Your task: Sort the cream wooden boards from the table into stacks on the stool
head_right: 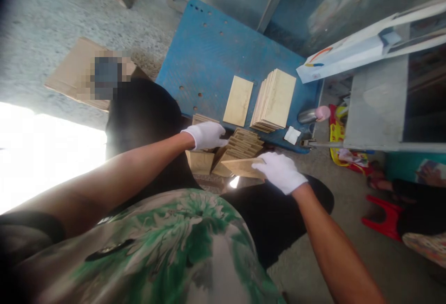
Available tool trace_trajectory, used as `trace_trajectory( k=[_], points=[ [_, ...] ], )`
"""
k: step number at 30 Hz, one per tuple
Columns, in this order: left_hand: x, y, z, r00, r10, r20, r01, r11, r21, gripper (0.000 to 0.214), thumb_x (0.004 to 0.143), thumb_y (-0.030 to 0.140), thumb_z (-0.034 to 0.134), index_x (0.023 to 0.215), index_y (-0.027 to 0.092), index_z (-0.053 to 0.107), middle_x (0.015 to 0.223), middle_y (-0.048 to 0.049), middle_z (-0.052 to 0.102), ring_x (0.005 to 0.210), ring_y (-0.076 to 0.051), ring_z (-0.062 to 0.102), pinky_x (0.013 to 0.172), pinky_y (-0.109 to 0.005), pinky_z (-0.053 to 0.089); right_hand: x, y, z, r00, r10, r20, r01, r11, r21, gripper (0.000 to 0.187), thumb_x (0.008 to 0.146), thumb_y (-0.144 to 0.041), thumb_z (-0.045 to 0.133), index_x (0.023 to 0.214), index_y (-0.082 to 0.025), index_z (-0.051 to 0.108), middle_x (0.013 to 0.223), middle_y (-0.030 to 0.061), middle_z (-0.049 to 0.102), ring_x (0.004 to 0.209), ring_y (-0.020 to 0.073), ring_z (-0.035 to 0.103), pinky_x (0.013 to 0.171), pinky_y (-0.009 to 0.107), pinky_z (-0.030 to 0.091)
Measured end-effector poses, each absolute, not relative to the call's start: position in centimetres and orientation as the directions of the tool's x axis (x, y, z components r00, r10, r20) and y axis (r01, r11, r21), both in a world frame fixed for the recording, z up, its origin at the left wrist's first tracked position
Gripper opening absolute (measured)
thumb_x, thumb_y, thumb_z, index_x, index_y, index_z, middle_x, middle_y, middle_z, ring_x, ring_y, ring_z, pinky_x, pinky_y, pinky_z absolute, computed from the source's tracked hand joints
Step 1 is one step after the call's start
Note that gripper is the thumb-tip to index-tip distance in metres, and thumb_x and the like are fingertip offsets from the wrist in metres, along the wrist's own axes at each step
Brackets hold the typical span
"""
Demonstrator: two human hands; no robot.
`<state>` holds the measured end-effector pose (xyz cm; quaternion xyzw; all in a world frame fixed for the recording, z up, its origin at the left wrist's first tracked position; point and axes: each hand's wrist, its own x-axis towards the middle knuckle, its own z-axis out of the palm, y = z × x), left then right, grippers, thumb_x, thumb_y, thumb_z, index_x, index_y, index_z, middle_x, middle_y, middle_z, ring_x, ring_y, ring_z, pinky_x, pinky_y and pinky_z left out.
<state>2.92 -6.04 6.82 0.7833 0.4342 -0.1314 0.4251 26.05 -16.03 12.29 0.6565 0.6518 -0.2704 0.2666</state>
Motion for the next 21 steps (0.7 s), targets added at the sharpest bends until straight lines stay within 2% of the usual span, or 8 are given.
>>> trace_trajectory(
  k=[3,6,16,21],
  points=[
    [3.1,-6.3,6.7,0.620,0.542,-0.567,0.775,-0.309,0.551,0.034,0.077,0.044,0.064,0.090,0.015,0.072,0.091,-0.0143,0.070,0.095,-0.030,0.064,0.086,-0.031,0.044,23.3,-16.2,10.0,-0.086,0.642,-0.761,0.989,0.150,0.014,0.032,0.088,-0.047,0.053,0.104,-0.025,0.069,0.101,0.0094,0.070,0.088,0.0270,0.065,0.074,0.033,0.044],
    [3.2,-6.3,6.8,0.630,0.526,-0.571,0.771,-0.335,0.542,0.034,0.079,0.045,0.062,0.090,0.014,0.072,0.091,-0.0146,0.069,0.095,-0.031,0.064,0.086,-0.033,0.045,21.5,-16.6,7.8,-0.145,0.597,-0.789,0.977,0.213,-0.019,0.029,0.089,-0.041,0.051,0.099,-0.023,0.070,0.099,0.0109,0.070,0.088,0.0286,0.065,0.072,0.035,0.044],
    [4.0,-6.0,7.1,0.609,0.539,-0.582,0.768,-0.219,0.602,0.029,0.073,0.039,0.071,0.089,0.015,0.071,0.094,-0.0131,0.069,0.104,-0.032,0.062,0.095,-0.035,0.041,17.7,-17.5,2.1,-0.247,0.517,-0.819,0.964,0.221,-0.151,0.024,0.087,-0.031,0.054,0.096,-0.016,0.070,0.098,0.0169,0.070,0.091,0.0303,0.066,0.078,0.038,0.047],
    [4.1,-5.8,7.6,0.647,0.493,-0.581,0.761,-0.382,0.524,0.037,0.081,0.043,0.060,0.100,0.013,0.070,0.100,-0.0157,0.069,0.098,-0.031,0.065,0.087,-0.035,0.047,17.0,-17.5,0.5,-0.235,0.510,-0.828,0.965,0.221,-0.138,0.025,0.087,-0.029,0.054,0.100,-0.014,0.069,0.100,0.0181,0.069,0.095,0.0303,0.066,0.080,0.038,0.048]
  ],
)
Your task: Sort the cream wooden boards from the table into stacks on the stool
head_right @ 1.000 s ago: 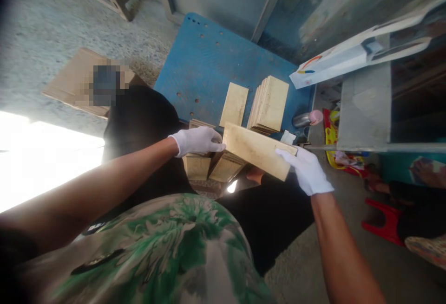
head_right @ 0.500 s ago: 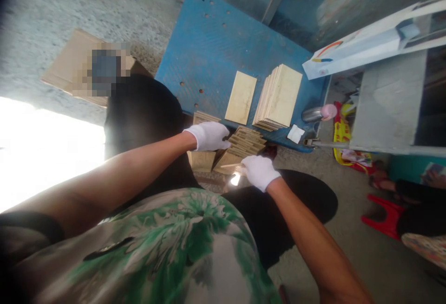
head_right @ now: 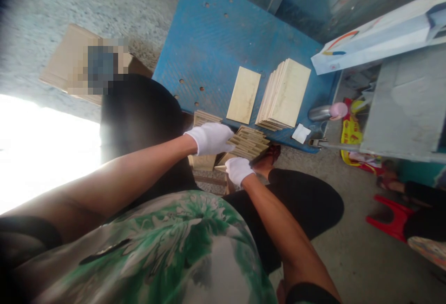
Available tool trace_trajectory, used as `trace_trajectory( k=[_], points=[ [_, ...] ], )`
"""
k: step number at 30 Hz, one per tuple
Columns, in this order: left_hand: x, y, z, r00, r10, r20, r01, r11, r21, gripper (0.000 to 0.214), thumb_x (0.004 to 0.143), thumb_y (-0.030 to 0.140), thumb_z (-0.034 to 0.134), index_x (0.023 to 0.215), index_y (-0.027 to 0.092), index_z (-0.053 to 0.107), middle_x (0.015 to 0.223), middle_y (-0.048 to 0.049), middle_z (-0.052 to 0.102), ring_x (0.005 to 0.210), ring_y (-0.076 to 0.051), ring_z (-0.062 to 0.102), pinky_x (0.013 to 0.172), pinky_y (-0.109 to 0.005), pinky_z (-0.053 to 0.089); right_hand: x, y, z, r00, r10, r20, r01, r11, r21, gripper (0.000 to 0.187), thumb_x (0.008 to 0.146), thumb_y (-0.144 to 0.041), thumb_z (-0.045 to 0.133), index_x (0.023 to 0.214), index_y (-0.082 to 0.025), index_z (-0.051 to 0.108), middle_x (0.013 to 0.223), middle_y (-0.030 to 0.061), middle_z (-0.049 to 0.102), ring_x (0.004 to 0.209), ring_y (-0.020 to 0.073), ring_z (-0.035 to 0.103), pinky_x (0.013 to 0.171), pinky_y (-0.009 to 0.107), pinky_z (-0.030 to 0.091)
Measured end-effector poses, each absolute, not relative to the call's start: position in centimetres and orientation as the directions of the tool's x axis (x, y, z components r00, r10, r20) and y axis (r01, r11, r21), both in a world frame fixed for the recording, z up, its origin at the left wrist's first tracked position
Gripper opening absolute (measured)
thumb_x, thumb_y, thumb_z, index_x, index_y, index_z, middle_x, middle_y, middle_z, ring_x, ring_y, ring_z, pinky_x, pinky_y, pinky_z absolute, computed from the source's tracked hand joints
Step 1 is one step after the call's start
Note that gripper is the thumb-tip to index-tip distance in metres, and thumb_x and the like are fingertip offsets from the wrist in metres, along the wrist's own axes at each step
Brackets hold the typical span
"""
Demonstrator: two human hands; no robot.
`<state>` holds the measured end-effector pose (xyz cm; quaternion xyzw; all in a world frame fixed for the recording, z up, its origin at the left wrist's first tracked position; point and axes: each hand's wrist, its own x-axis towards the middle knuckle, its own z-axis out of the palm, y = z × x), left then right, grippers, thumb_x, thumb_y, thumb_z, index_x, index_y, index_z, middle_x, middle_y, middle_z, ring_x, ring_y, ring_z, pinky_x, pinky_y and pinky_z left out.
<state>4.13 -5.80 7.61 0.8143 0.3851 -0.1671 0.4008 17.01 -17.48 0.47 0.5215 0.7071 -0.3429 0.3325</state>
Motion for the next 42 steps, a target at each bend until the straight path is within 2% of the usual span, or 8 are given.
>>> trace_trajectory(
  k=[7,16,23,29,35,42],
  points=[
    [4.2,-5.6,8.2,0.685,0.451,-0.572,0.726,-0.493,0.479,0.044,0.083,0.046,0.051,0.106,0.012,0.069,0.102,-0.0152,0.070,0.093,-0.029,0.067,0.076,-0.033,0.052,17.1,-17.7,-1.5,-0.205,0.478,-0.854,0.972,0.203,-0.119,0.028,0.089,-0.034,0.052,0.104,-0.016,0.068,0.104,0.0153,0.070,0.098,0.0268,0.066,0.081,0.034,0.048],
    [4.3,-5.6,7.9,0.684,0.458,-0.568,0.728,-0.483,0.488,0.043,0.081,0.047,0.053,0.103,0.013,0.069,0.101,-0.0157,0.070,0.093,-0.029,0.067,0.075,-0.032,0.052,18.1,-16.3,-0.6,-0.154,0.528,-0.835,0.986,0.134,-0.097,0.032,0.089,-0.042,0.048,0.104,-0.020,0.067,0.106,0.0115,0.070,0.099,0.0259,0.065,0.078,0.032,0.046],
    [4.4,-5.5,7.6,0.690,0.448,-0.568,0.722,-0.472,0.505,0.042,0.080,0.046,0.053,0.101,0.013,0.070,0.099,-0.0152,0.071,0.092,-0.030,0.068,0.072,-0.032,0.052,18.3,-16.2,-1.2,-0.110,0.529,-0.842,0.993,0.033,-0.109,0.036,0.089,-0.043,0.047,0.109,-0.019,0.065,0.108,0.0124,0.069,0.100,0.0257,0.064,0.080,0.032,0.045],
    [4.5,-5.5,7.9,0.674,0.443,-0.591,0.735,-0.476,0.482,0.042,0.081,0.045,0.053,0.103,0.012,0.070,0.100,-0.0153,0.070,0.094,-0.028,0.067,0.075,-0.030,0.051,17.6,-17.1,-2.6,-0.133,0.503,-0.854,0.991,0.037,-0.132,0.034,0.088,-0.040,0.050,0.110,-0.018,0.064,0.110,0.0134,0.068,0.103,0.0259,0.064,0.083,0.033,0.045],
    [4.7,-5.5,7.7,0.683,0.432,-0.590,0.727,-0.482,0.489,0.045,0.082,0.044,0.053,0.110,0.012,0.068,0.104,-0.0155,0.070,0.096,-0.029,0.067,0.078,-0.034,0.052,17.4,-18.0,-4.0,-0.146,0.501,-0.853,0.988,0.036,-0.149,0.029,0.088,-0.037,0.053,0.105,-0.018,0.066,0.108,0.0129,0.069,0.101,0.0250,0.065,0.082,0.031,0.045],
    [4.6,-5.5,7.4,0.675,0.431,-0.599,0.734,-0.483,0.478,0.044,0.082,0.044,0.052,0.106,0.012,0.069,0.100,-0.0157,0.071,0.094,-0.029,0.067,0.077,-0.033,0.052,17.6,-17.3,-4.8,-0.132,0.579,-0.805,0.988,0.006,-0.157,0.032,0.092,-0.039,0.048,0.118,-0.025,0.060,0.114,0.0089,0.067,0.103,0.0229,0.064,0.084,0.031,0.045]
  ],
)
